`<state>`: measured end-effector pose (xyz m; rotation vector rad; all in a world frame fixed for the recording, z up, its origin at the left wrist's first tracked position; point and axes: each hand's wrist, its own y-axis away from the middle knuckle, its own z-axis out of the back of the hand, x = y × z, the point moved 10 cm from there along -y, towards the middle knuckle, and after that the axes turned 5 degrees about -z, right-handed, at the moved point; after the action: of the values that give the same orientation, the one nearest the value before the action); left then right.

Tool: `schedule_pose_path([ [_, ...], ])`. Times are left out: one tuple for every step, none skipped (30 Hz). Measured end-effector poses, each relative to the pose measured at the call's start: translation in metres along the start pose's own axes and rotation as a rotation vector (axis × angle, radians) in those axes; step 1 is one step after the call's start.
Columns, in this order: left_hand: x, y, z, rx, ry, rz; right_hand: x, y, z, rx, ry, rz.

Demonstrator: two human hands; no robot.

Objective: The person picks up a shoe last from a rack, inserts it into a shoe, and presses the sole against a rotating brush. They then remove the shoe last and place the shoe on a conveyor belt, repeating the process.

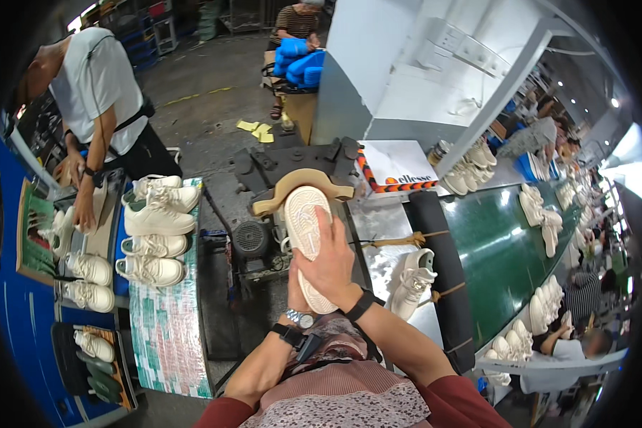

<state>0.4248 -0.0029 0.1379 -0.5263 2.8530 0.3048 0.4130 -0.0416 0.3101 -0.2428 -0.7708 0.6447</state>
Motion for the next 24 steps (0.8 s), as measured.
schedule_pose_path([
  [-0.005, 0.002, -0.007, -0.004, 0.005, 0.018, -0.004, 0.001, -0.004, 0.03, -0.04, -0.034],
  [-0.006, 0.008, -0.018, -0.004, 0.03, 0.062, -0.006, 0.003, -0.002, 0.04, -0.023, -0.052],
  [-0.004, 0.01, -0.022, -0.007, 0.058, 0.104, -0.007, 0.001, 0.002, 0.022, -0.015, -0.067],
  [0.0, 0.005, -0.019, 0.038, 0.106, 0.163, -0.003, -0.003, 0.001, 0.009, -0.017, -0.072],
  [0.003, 0.005, -0.01, 0.02, 0.12, 0.164, -0.003, -0.004, -0.001, 0.03, -0.011, -0.079],
  [0.012, 0.006, 0.001, -0.032, 0.069, 0.179, -0.003, -0.005, 0.003, 0.02, -0.033, -0.049],
  [0.018, 0.009, 0.01, -0.079, 0.015, 0.206, -0.004, -0.003, 0.007, 0.002, -0.051, -0.028],
  [0.022, 0.01, 0.021, -0.074, -0.009, 0.213, -0.01, -0.003, 0.002, 0.037, -0.094, -0.095],
  [0.018, 0.011, 0.029, -0.016, -0.029, 0.115, -0.015, -0.006, -0.003, 0.048, -0.085, -0.088],
  [0.015, 0.011, 0.021, -0.011, -0.123, 0.109, -0.026, -0.005, -0.004, 0.025, -0.063, -0.036],
  [0.009, 0.014, 0.012, -0.015, -0.213, 0.094, -0.023, -0.005, -0.002, 0.014, -0.045, 0.021],
  [0.012, 0.01, 0.012, -0.018, -0.192, 0.093, -0.03, -0.011, 0.0, 0.023, -0.146, -0.028],
  [0.015, 0.009, 0.013, 0.001, -0.197, 0.083, -0.03, -0.018, 0.004, 0.039, -0.133, -0.025],
  [0.013, 0.002, 0.014, 0.026, -0.208, 0.067, -0.056, -0.032, 0.0, 0.079, -0.341, -0.241],
  [0.008, -0.006, 0.01, 0.031, -0.195, 0.057, -0.081, -0.052, -0.008, 0.117, -0.546, -0.453],
  [0.002, -0.006, 0.004, 0.042, -0.196, 0.029, -0.074, -0.088, -0.015, 0.305, -0.433, -0.446],
  [0.0, 0.002, 0.001, 0.048, -0.198, 0.01, -0.056, -0.121, -0.022, 0.492, -0.317, -0.446],
  [-0.002, 0.005, 0.006, 0.028, -0.174, -0.032, -0.033, -0.135, -0.05, 0.752, -0.177, -0.466],
  [-0.001, 0.003, 0.004, 0.037, -0.167, -0.037, -0.015, -0.144, -0.076, 0.992, -0.022, -0.475],
  [0.001, 0.003, -0.002, 0.05, -0.162, -0.04, -0.022, -0.15, -0.094, 1.1, 0.137, -0.534],
  [-0.001, 0.002, -0.003, 0.05, -0.162, -0.055, -0.028, -0.144, -0.117, 1.219, 0.295, -0.582],
  [-0.004, 0.002, -0.001, 0.055, -0.157, -0.07, -0.019, -0.133, -0.132, 1.306, 0.402, -0.503],
  [-0.004, 0.002, 0.003, 0.046, -0.162, -0.052, -0.006, -0.127, -0.138, 1.332, 0.623, -0.224],
  [-0.003, 0.002, 0.007, 0.038, -0.168, -0.032, -0.001, -0.125, -0.136, 1.399, 0.629, -0.243],
])
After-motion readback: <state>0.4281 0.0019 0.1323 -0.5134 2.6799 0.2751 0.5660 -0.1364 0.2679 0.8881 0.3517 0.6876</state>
